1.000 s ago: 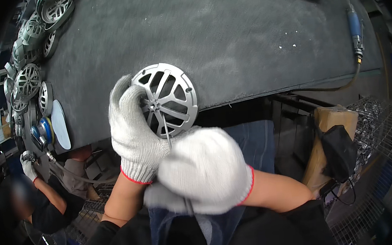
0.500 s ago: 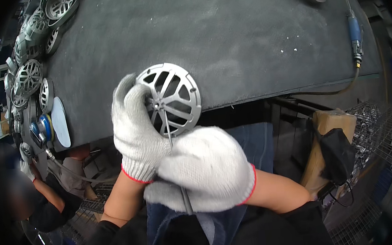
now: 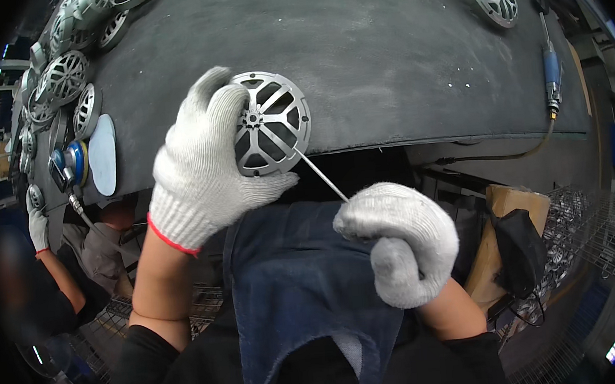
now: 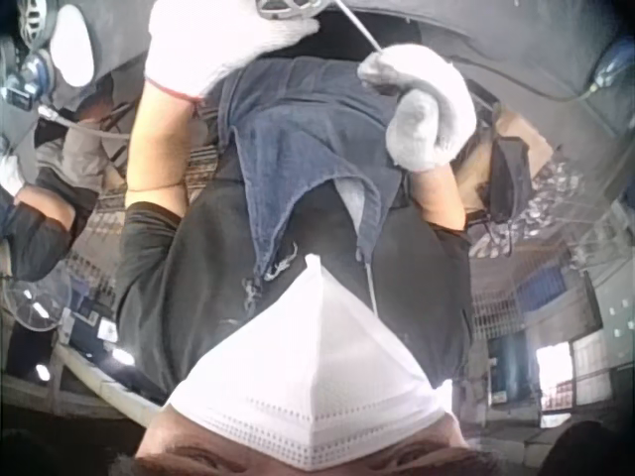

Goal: The person deburrs circular metal parts by scraping their openings with a pointed hand tool, stacks the finished parts on the table, and picks up new parts to scrape.

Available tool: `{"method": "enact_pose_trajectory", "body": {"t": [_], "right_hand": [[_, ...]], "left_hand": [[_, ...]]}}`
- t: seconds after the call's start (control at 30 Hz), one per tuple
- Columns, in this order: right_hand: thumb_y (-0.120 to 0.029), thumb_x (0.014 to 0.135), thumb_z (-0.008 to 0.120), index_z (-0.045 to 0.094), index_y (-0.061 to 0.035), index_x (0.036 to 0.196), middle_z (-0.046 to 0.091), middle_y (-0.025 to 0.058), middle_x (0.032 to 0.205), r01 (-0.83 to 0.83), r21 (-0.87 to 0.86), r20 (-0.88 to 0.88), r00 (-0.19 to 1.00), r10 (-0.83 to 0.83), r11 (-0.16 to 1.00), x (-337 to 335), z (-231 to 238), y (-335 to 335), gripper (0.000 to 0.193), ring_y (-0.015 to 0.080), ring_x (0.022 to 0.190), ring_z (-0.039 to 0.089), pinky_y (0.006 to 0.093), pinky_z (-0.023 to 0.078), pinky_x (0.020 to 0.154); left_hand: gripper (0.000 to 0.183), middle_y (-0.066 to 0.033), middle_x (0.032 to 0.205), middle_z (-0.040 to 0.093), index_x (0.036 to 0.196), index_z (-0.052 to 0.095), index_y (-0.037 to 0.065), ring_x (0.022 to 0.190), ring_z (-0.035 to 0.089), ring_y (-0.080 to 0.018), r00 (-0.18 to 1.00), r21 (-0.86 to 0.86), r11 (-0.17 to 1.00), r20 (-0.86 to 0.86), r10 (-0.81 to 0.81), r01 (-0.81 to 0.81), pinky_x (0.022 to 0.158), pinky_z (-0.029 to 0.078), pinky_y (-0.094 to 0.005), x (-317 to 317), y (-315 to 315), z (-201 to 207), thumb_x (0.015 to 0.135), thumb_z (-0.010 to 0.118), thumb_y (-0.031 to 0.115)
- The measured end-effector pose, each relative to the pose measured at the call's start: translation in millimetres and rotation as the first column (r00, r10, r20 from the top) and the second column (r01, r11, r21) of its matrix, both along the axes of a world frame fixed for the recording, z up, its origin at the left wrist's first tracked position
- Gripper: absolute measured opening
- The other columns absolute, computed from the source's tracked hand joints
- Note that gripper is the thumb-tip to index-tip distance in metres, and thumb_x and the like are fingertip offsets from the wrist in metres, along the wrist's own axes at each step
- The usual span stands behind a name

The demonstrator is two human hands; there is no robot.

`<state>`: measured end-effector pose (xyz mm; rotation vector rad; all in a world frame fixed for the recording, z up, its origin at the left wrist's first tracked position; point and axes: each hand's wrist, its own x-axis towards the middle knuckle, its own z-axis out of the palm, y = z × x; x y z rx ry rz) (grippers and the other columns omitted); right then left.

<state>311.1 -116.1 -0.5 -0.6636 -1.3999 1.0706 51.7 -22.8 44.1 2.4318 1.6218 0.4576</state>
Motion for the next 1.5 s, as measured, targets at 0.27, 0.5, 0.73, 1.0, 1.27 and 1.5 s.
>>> {"method": "enact_pose_trajectory", "body": {"t": [0.27, 0.5, 0.73, 1.0, 1.27, 1.5], "right_hand": [[-0.004, 0.093, 0.076, 0.080, 0.0019, 0.121, 0.084, 0.0200, 0.114, 0.017, 0.000, 0.366, 0.931, -0.016, 1.000, -13.2, 10.9, 2.1, 0.029, 0.0403, 0.109, 0.082, 0.0479, 0.064, 0.098], [-0.010, 0.095, 0.077, 0.079, -0.0008, 0.109, 0.080, 0.0217, 0.104, 0.013, 0.021, 0.385, 0.923, -0.021, 1.000, -14.8, 19.5, 24.1, 0.017, 0.0408, 0.096, 0.080, 0.0461, 0.064, 0.088], [-0.024, 0.084, 0.085, 0.078, -0.0043, 0.107, 0.078, 0.0219, 0.104, -0.032, 0.141, 0.338, 0.941, -0.018, 0.990, -6.3, 13.2, 27.5, 0.031, 0.0420, 0.094, 0.077, 0.0510, 0.062, 0.088], [-0.041, 0.093, 0.084, 0.074, -0.0084, 0.097, 0.064, 0.0136, 0.090, -0.078, 0.259, 0.545, 0.834, -0.079, 0.963, -11.7, 31.4, 33.4, 0.034, 0.0352, 0.079, 0.064, 0.0472, 0.048, 0.072], [-0.043, 0.098, 0.080, 0.069, -0.0132, 0.076, 0.060, 0.0080, 0.076, -0.052, 0.305, 0.763, 0.610, -0.211, 0.951, -22.0, 44.7, 50.7, 0.038, 0.0290, 0.068, 0.064, 0.0454, 0.048, 0.064], [-0.025, 0.087, 0.082, 0.071, -0.0093, 0.083, 0.061, 0.0138, 0.083, -0.095, 0.210, 0.775, 0.623, -0.106, 0.973, -23.4, 53.9, 53.3, 0.020, 0.0370, 0.074, 0.065, 0.0491, 0.049, 0.067]], "left_hand": [[0.089, -0.0172, 0.169, 0.057, 0.140, 0.068, 0.005, 0.146, 0.061, -0.0453, 0.940, -0.087, 0.963, -0.213, -0.268, 0.255, 0.114, 0.058, -0.0538, -2.4, 22.5, 46.8, 0.067, 0.101, 0.044], [0.059, -0.0232, 0.157, 0.067, 0.137, 0.070, 0.001, 0.138, 0.067, -0.0464, 0.951, -0.009, 0.952, -0.030, -0.307, 0.307, 0.112, 0.057, -0.0526, -1.5, 61.4, 36.5, 0.091, 0.086, 0.033], [0.030, -0.0192, 0.116, 0.080, 0.126, 0.073, -0.003, 0.110, 0.078, -0.0312, 0.903, -0.057, 0.950, 0.332, -0.273, 0.308, 0.100, 0.060, -0.0411, 6.2, 84.6, 24.2, 0.109, 0.061, 0.018], [0.027, -0.0210, 0.097, 0.076, 0.107, 0.076, -0.004, 0.093, 0.076, -0.0355, 0.942, -0.039, 0.952, 0.168, -0.292, 0.302, 0.089, 0.061, -0.0436, 27.6, 80.8, 33.6, 0.091, 0.059, 0.011], [0.026, -0.0224, 0.083, 0.071, 0.093, 0.076, -0.006, 0.079, 0.074, -0.0358, 0.914, 0.037, 0.927, 0.154, -0.375, 0.374, 0.080, 0.060, -0.0452, 43.5, 88.5, 30.0, 0.086, 0.057, 0.011], [0.028, -0.0226, 0.079, 0.070, 0.093, 0.075, -0.007, 0.072, 0.072, -0.0313, 0.917, -0.087, 0.918, 0.133, -0.375, 0.388, 0.077, 0.060, -0.0446, 42.1, 96.7, 35.9, 0.084, 0.055, 0.010]]}}
